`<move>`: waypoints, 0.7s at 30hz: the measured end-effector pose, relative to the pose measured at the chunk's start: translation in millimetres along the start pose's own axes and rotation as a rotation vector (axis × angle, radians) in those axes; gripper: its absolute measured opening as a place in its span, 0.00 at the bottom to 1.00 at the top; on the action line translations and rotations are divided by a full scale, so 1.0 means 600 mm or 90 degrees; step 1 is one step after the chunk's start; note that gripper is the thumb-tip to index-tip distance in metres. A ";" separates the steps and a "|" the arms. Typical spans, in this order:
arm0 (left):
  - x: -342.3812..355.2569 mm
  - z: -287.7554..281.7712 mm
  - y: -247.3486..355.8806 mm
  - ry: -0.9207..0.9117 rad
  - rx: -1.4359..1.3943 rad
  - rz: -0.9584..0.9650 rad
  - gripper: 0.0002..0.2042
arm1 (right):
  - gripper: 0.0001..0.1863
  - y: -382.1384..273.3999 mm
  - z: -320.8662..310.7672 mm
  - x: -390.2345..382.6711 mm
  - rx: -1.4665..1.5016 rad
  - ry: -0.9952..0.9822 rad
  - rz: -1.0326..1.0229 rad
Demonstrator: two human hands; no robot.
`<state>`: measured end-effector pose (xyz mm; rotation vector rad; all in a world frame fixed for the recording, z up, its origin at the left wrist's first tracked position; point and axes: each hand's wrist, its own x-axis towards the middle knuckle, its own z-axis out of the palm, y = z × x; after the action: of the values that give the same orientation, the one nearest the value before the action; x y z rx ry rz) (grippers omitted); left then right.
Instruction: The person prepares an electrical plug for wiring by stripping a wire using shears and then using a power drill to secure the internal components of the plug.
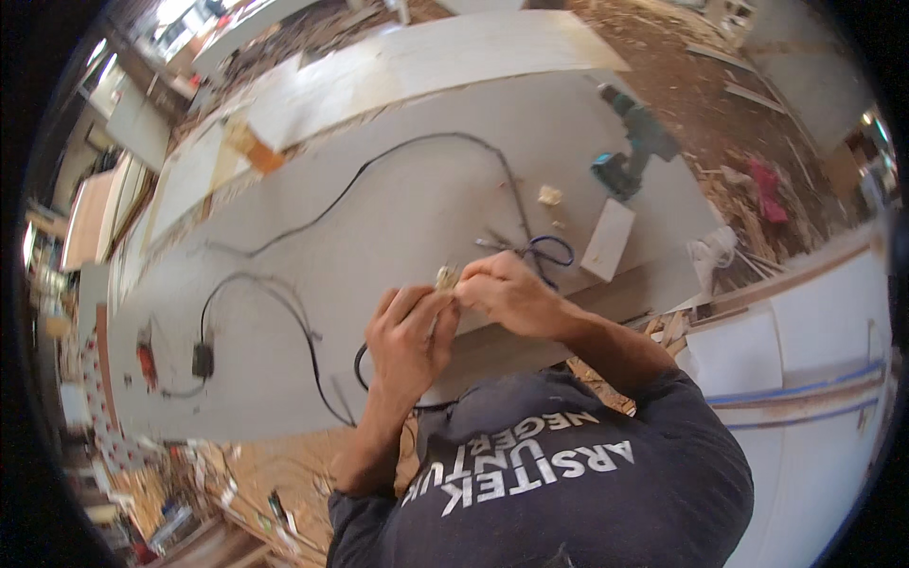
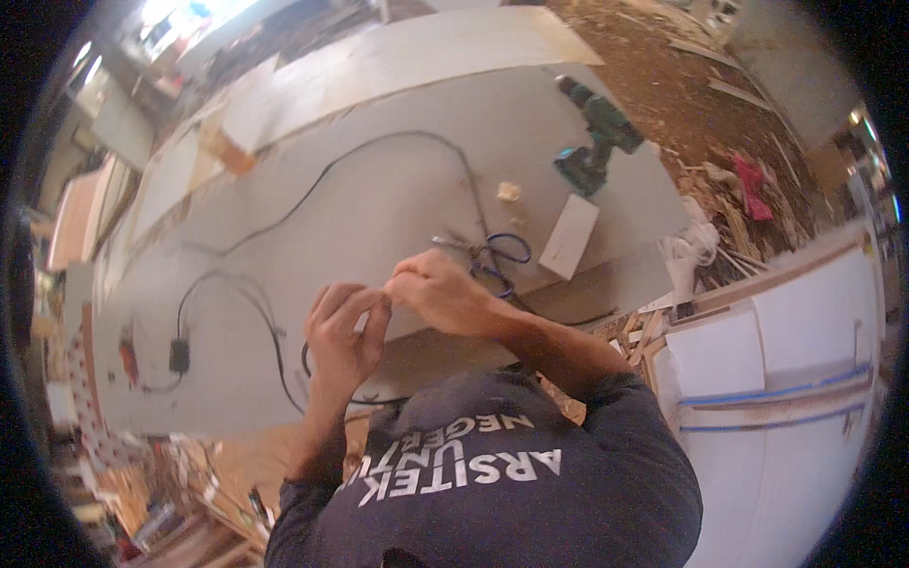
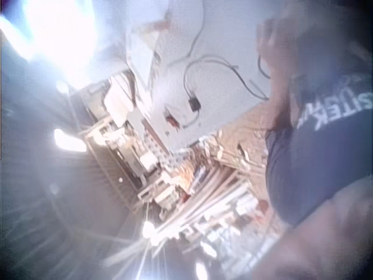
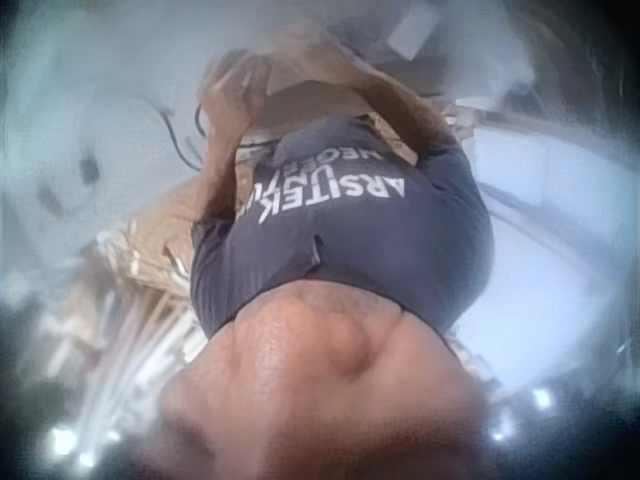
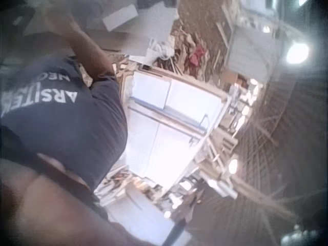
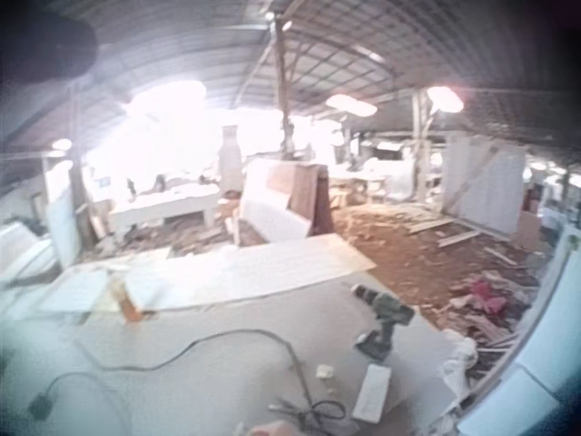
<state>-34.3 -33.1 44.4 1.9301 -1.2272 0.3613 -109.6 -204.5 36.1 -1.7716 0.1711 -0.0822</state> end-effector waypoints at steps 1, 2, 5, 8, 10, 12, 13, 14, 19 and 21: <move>-0.002 0.000 0.001 0.002 -0.013 -0.014 0.05 | 0.15 -0.008 0.001 -0.004 0.004 0.010 -0.002; -0.006 -0.002 0.002 0.004 -0.027 -0.027 0.05 | 0.15 -0.009 0.006 -0.007 0.008 0.021 -0.004; -0.003 0.001 -0.008 -0.005 -0.076 -0.035 0.05 | 0.13 0.004 0.011 -0.008 -0.045 0.058 -0.044; -0.015 0.004 -0.018 -0.023 -0.176 -0.108 0.03 | 0.18 -0.015 -0.003 -0.008 -0.163 0.030 -0.034; -0.012 0.001 -0.020 -0.043 -0.238 -0.158 0.03 | 0.15 -0.019 -0.013 -0.008 -0.129 0.129 -0.129; -0.004 -0.009 -0.014 -0.071 -0.268 -0.193 0.03 | 0.11 -0.025 -0.022 -0.008 -0.121 0.152 -0.210; -0.004 -0.010 -0.017 -0.076 -0.274 -0.192 0.03 | 0.10 -0.029 -0.026 -0.009 -0.130 0.126 -0.243; -0.005 -0.011 -0.020 -0.082 -0.280 -0.191 0.03 | 0.10 -0.031 -0.029 -0.009 -0.138 0.100 -0.277; 0.001 -0.012 -0.013 -0.090 -0.335 -0.207 0.02 | 0.06 -0.011 -0.038 0.011 -0.218 0.035 -0.451; 0.002 -0.014 -0.015 -0.101 -0.342 -0.213 0.02 | 0.05 -0.009 -0.037 0.013 -0.239 0.005 -0.458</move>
<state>-25.0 -25.6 46.2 1.6643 -0.9482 -0.2778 -104.8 -226.4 45.7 -2.1303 -0.4826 -0.6061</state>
